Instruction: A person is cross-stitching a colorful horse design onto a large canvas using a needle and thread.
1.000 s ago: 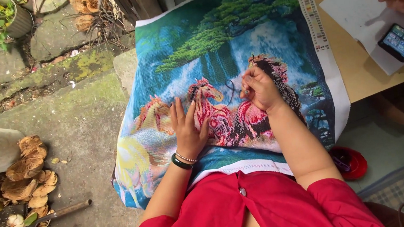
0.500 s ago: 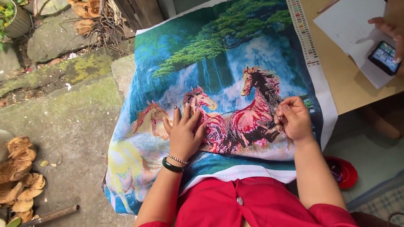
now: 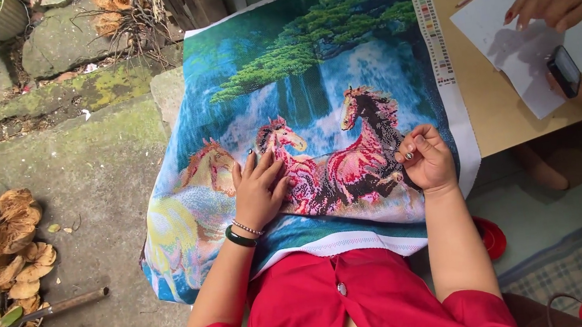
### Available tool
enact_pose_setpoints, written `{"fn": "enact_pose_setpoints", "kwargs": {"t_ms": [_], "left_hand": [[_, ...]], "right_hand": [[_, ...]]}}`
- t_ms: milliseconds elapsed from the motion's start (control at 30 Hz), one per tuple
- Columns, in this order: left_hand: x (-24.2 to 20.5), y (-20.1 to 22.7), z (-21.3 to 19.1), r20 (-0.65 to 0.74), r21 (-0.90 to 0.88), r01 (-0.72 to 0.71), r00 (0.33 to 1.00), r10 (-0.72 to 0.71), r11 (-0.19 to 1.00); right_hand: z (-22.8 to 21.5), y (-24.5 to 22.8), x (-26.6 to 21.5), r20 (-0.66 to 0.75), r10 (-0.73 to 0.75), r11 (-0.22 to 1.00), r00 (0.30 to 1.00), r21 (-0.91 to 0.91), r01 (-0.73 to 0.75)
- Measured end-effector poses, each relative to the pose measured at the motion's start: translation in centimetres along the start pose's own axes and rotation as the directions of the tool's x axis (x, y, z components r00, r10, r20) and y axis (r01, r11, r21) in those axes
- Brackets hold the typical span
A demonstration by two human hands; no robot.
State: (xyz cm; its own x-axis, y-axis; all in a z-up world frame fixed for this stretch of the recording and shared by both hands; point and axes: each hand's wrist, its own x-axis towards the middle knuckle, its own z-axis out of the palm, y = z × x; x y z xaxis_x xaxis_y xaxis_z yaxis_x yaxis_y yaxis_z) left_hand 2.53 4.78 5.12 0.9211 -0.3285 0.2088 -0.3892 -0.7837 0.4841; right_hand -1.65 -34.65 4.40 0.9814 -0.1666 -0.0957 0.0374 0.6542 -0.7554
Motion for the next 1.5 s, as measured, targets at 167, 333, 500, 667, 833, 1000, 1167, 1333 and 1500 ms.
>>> {"fn": "enact_pose_setpoints", "kwargs": {"t_ms": [167, 333, 500, 667, 833, 1000, 1167, 1333, 1500], "left_hand": [[-0.05, 0.13, -0.22, -0.001, 0.002, 0.000, 1.000, 0.000, 1.000], [-0.10, -0.06, 0.05, 0.003, -0.003, 0.006, 1.000, -0.006, 1.000], [-0.15, -0.10, 0.07, 0.015, -0.002, 0.020, 1.000, -0.020, 1.000], [-0.09, -0.05, -0.02, 0.002, 0.006, 0.002, 1.000, -0.002, 1.000], [-0.03, 0.10, -0.17, 0.022, -0.015, 0.021, 1.000, -0.020, 1.000], [-0.05, 0.12, -0.28, 0.010, -0.009, 0.005, 1.000, -0.005, 1.000], [-0.10, 0.09, -0.27, 0.010, -0.011, 0.005, 1.000, -0.005, 1.000], [-0.09, 0.01, -0.10, 0.012, -0.008, 0.008, 1.000, -0.008, 1.000], [-0.13, 0.03, -0.15, 0.005, -0.012, 0.006, 1.000, -0.006, 1.000]], "right_hand": [[0.24, -0.10, -0.10, -0.009, 0.016, 1.000, 1.000, 0.011, -0.016], [0.20, -0.19, -0.23, -0.019, 0.028, 1.000, 0.999, 0.002, -0.028], [0.20, -0.17, -0.32, -0.038, 0.043, 0.999, 0.998, -0.008, -0.044], [0.10, -0.18, -0.22, -0.037, 0.057, 0.998, 0.998, -0.014, -0.058], [-0.10, -0.13, -0.15, -0.048, 0.060, 0.998, 0.997, -0.008, -0.060], [-0.55, 0.01, -0.06, -0.046, 0.066, 0.998, 0.997, 0.006, -0.066], [-0.24, -0.11, -0.12, -0.054, 0.067, 0.998, 0.996, -0.005, -0.068], [-0.36, -0.09, -0.18, -0.068, 0.074, 0.997, 0.995, -0.017, -0.075], [-0.59, -0.05, -0.08, -0.061, 0.073, 0.997, 0.995, -0.016, -0.074]]}}
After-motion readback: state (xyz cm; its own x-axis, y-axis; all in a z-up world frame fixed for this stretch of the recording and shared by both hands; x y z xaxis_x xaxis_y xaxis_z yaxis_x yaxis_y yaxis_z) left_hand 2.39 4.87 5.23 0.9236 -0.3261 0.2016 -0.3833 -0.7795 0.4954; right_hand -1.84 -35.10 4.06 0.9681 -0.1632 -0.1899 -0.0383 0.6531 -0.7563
